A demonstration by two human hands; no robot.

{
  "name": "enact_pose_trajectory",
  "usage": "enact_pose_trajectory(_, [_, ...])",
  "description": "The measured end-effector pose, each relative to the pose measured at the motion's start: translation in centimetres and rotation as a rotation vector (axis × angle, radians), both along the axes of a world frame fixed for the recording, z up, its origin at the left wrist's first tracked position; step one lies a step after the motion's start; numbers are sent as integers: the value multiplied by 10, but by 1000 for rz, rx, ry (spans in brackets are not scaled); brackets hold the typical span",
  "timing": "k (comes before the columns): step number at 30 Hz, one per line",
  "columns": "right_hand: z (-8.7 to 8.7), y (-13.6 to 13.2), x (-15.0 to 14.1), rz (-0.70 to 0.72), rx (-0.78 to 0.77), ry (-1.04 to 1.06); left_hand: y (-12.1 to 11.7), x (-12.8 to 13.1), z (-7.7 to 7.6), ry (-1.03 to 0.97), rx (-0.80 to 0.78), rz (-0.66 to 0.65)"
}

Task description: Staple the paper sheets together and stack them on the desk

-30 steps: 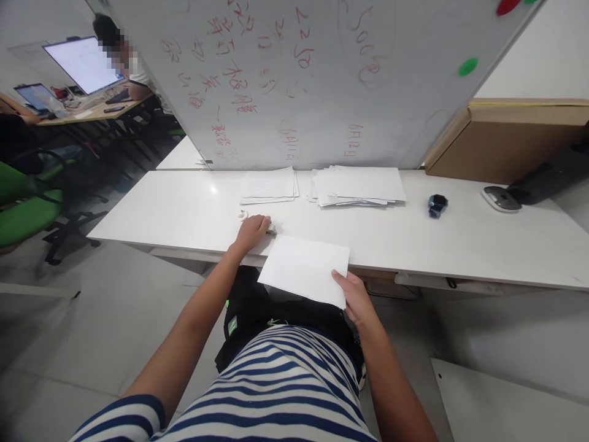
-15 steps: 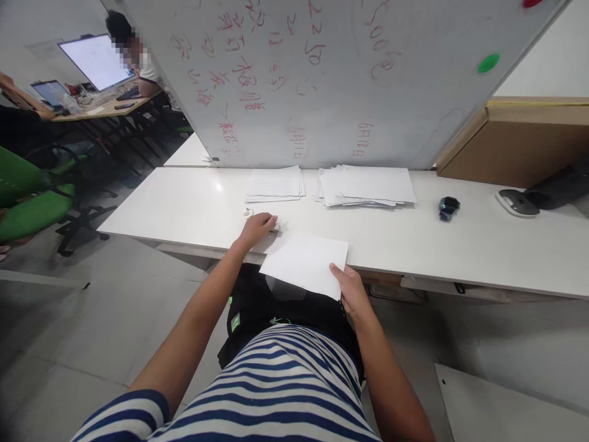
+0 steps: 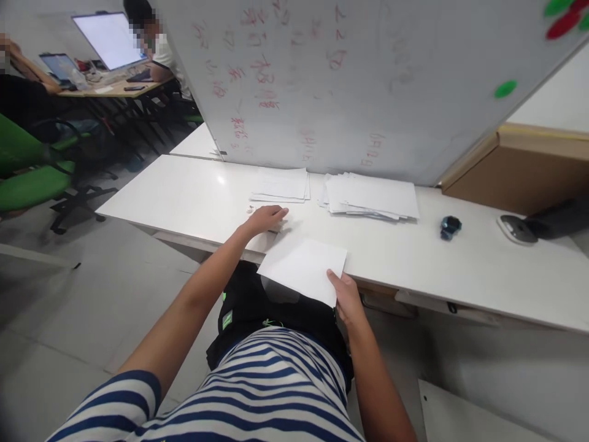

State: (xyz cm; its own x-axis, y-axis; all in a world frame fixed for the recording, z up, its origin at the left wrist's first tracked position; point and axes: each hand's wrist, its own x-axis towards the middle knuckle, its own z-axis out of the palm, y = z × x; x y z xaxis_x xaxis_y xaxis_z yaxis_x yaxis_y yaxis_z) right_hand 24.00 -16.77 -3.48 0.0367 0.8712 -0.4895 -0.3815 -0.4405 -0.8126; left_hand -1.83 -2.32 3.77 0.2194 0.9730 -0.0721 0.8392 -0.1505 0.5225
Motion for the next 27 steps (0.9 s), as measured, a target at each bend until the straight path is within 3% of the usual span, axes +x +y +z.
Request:
enact_pose_trajectory(9, [2, 2, -1, 63, 5, 2, 16, 21, -5, 123, -25, -155])
enact_pose_trajectory(27, [8, 5, 2, 40, -8, -12, 17, 17, -11, 85, -78, -127])
